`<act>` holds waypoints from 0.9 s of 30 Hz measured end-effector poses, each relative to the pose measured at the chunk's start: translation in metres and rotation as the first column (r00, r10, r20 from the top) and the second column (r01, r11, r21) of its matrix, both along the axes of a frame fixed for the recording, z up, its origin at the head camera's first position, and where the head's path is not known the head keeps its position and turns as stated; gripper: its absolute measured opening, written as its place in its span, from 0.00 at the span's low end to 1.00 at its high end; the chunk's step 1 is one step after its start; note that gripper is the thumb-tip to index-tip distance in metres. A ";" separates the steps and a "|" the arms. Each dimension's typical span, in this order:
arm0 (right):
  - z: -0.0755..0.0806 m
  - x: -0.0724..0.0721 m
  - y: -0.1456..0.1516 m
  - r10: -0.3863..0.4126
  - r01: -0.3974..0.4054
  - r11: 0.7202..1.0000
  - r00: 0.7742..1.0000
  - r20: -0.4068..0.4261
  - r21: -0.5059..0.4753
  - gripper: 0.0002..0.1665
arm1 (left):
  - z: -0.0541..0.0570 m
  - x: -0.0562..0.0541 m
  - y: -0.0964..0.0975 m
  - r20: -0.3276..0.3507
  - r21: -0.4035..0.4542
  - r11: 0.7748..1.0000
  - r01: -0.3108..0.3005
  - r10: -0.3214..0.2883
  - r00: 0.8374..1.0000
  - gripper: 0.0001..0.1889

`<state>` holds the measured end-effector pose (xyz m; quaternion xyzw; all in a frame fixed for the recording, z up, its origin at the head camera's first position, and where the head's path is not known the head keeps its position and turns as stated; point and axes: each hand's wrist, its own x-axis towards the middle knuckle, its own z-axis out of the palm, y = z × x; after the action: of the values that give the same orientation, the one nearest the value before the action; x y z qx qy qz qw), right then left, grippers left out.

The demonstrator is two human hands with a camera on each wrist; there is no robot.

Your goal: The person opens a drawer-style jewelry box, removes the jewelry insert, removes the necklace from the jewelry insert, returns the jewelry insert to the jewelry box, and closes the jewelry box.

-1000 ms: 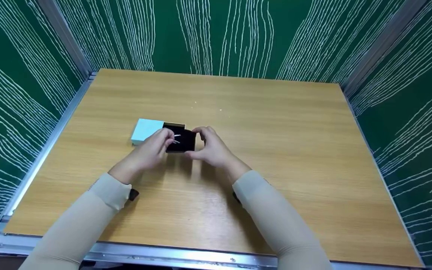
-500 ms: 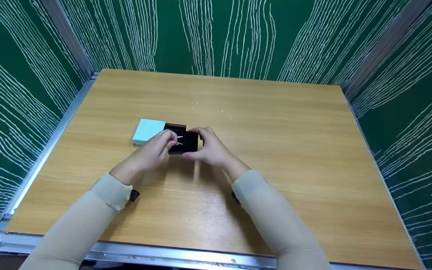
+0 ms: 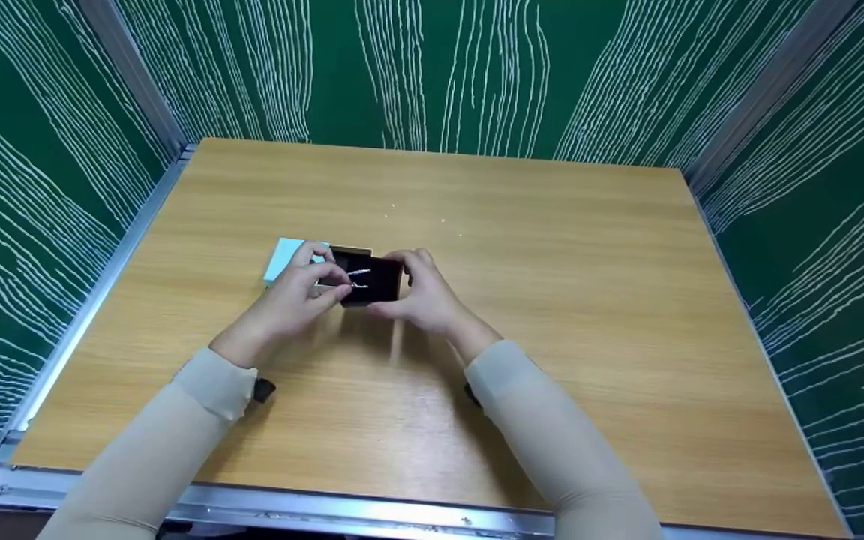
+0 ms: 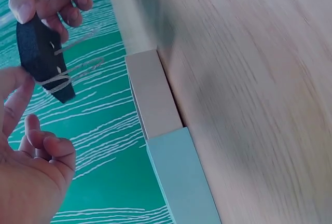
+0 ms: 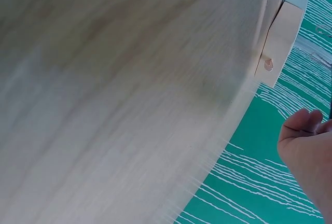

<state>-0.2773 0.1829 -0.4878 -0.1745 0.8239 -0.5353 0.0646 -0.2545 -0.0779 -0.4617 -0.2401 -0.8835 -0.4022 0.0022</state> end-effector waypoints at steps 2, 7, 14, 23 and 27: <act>0.000 0.000 0.001 -0.003 0.003 1.000 1.000 -0.006 0.011 0.53 | 0.000 -0.001 0.000 0.000 0.009 1.000 -0.001 0.001 1.000 0.11; -0.002 0.001 0.000 -0.003 0.003 1.000 1.000 -0.010 0.008 0.52 | 0.000 0.000 0.002 0.031 -0.002 1.000 -0.018 0.018 0.999 0.09; -0.003 0.002 -0.001 -0.002 0.002 1.000 1.000 -0.019 0.023 0.52 | -0.003 0.003 0.007 0.095 -0.092 0.996 -0.019 0.027 0.995 0.07; -0.005 0.003 0.001 -0.023 0.023 0.999 1.000 -0.006 0.034 0.51 | -0.003 0.008 0.011 0.086 -0.066 0.998 -0.004 0.010 0.996 0.08; -0.006 0.002 0.002 -0.040 0.040 0.999 0.999 -0.012 0.022 0.50 | -0.003 0.007 0.011 0.128 0.039 0.999 -0.023 0.018 0.992 0.08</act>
<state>-0.2748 0.1847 -0.4941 -0.1603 0.8336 -0.5262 0.0513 -0.2480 -0.0673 -0.4652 -0.2046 -0.8760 -0.4344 -0.0454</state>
